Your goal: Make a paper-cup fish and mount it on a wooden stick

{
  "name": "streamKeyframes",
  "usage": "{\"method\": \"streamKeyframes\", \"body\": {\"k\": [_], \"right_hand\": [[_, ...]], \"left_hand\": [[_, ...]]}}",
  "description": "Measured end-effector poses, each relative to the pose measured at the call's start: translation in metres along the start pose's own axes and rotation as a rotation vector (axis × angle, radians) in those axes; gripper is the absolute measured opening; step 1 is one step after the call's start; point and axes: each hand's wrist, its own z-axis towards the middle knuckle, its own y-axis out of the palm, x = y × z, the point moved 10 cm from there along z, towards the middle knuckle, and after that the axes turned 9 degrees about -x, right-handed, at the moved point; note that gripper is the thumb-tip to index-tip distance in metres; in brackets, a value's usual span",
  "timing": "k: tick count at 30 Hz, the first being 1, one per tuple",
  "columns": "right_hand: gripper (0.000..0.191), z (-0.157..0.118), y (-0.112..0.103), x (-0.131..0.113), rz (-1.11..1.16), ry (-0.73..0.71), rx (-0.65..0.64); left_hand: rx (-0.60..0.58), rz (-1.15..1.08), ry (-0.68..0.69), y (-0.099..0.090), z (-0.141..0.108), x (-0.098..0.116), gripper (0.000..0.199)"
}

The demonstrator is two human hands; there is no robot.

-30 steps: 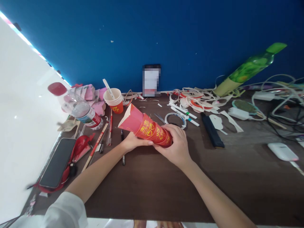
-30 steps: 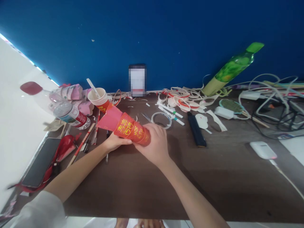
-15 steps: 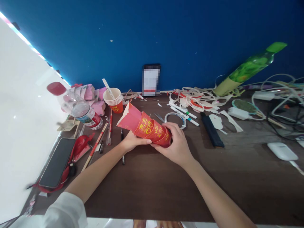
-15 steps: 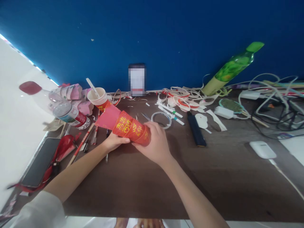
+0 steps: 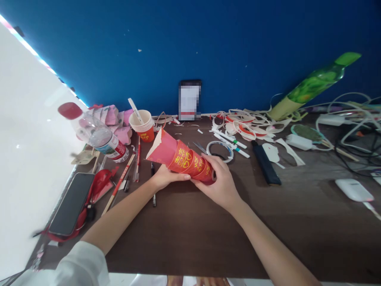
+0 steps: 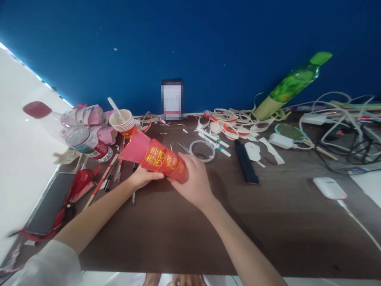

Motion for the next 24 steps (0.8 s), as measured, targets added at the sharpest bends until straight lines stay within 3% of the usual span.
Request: {"method": "streamKeyframes", "body": {"k": [12,19,24], "right_hand": [[0.058,-0.005,-0.004,0.005,0.061,0.095,0.106],[0.080,-0.005,0.005,0.005,0.059,0.079,0.049],[0.075,-0.004,0.012,0.017,0.192,0.212,-0.026]], "left_hand": [[0.035,-0.157,-0.022,0.001,0.001,-0.001,0.064],[0.000,-0.133,-0.003,0.004,0.003,0.007,0.070],[0.005,-0.148,-0.008,0.004,0.002,0.008,0.060]]}}
